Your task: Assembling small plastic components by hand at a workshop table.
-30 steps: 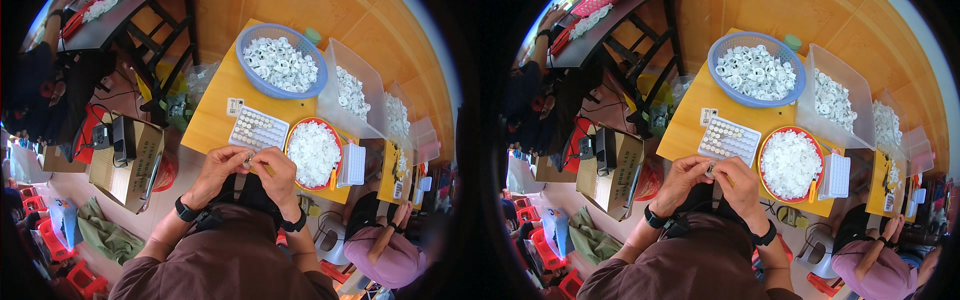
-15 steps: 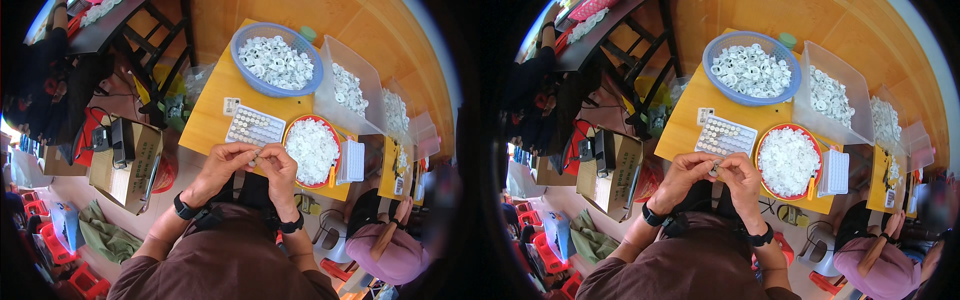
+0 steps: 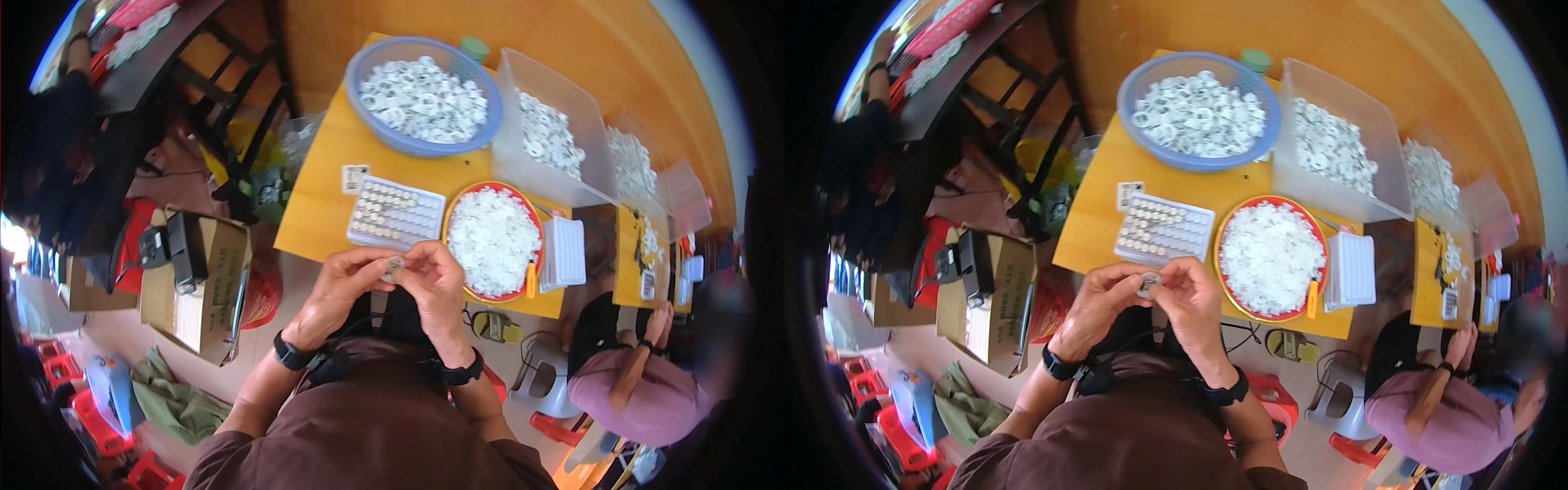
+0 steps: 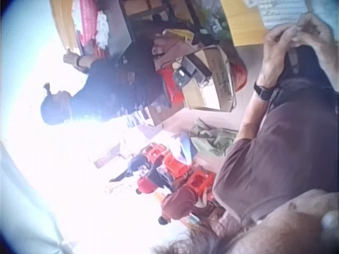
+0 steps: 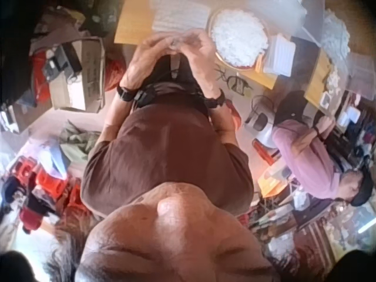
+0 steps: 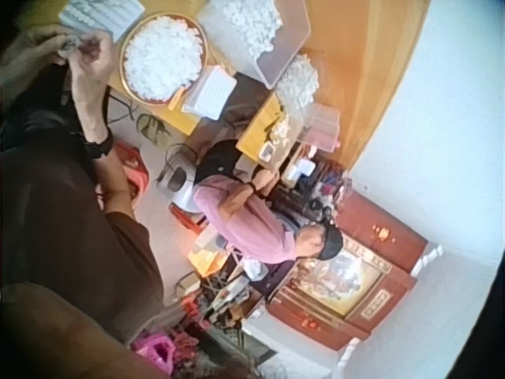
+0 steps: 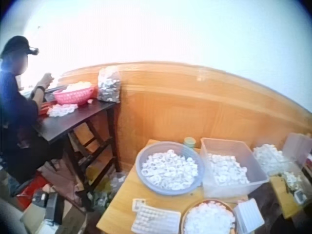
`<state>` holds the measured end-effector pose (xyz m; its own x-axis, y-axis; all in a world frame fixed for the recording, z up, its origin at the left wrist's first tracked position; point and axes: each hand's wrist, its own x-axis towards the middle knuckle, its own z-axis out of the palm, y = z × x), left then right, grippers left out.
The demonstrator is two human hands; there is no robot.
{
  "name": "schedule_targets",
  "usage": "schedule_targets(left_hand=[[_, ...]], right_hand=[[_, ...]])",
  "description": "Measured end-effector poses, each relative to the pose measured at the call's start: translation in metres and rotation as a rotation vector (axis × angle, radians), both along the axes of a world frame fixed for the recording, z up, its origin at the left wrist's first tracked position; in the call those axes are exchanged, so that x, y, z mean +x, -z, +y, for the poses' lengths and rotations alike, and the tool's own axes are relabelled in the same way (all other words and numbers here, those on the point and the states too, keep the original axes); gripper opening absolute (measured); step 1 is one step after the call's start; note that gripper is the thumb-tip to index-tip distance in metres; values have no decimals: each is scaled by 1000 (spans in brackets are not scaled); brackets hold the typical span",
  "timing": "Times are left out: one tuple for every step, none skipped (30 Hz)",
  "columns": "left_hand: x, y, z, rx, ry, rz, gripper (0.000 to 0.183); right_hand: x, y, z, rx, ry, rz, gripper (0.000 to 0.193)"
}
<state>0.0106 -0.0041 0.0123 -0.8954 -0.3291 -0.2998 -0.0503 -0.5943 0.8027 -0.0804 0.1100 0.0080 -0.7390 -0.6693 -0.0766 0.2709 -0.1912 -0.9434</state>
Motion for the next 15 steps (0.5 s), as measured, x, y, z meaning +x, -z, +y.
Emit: schedule_targets(left_hand=[[1,-1,1,-51,-24,0,23],[3,0,0,-45,1,7,23],[4,2,-1,-20,-23,6,23],[5,4,-2,4,-50,2,23],[5,4,-2,28,-54,22,23],[5,5,0,34,-38,23,23],[5,5,1,63,-47,32,23],[4,5,0,91,-58,40,24],[4,6,-3,93,-58,41,24],[4,6,-7,99,-72,69,23],[4,6,-11,105,-85,99,23],[5,5,-15,106,-86,99,23],[5,4,-18,111,-95,97,23],[7,4,-22,113,-109,92,24],[9,7,-26,116,-83,92,25]], right_hand=[[1,2,-2,36,13,-16,20],[4,2,-4,34,22,-14,19],[5,5,-5,29,44,5,19],[5,10,-7,24,62,23,18],[5,7,-7,-7,56,73,15],[3,5,-3,-1,72,75,15],[-1,2,0,51,98,79,13],[-5,0,3,102,122,82,12],[-15,6,13,228,175,201,11],[-28,13,24,292,236,273,9],[-41,25,35,366,342,406,8],[-54,29,49,412,390,430,8],[-66,35,62,539,461,587,12],[-77,41,74,643,483,682,15],[-82,43,82,690,475,709,17]])
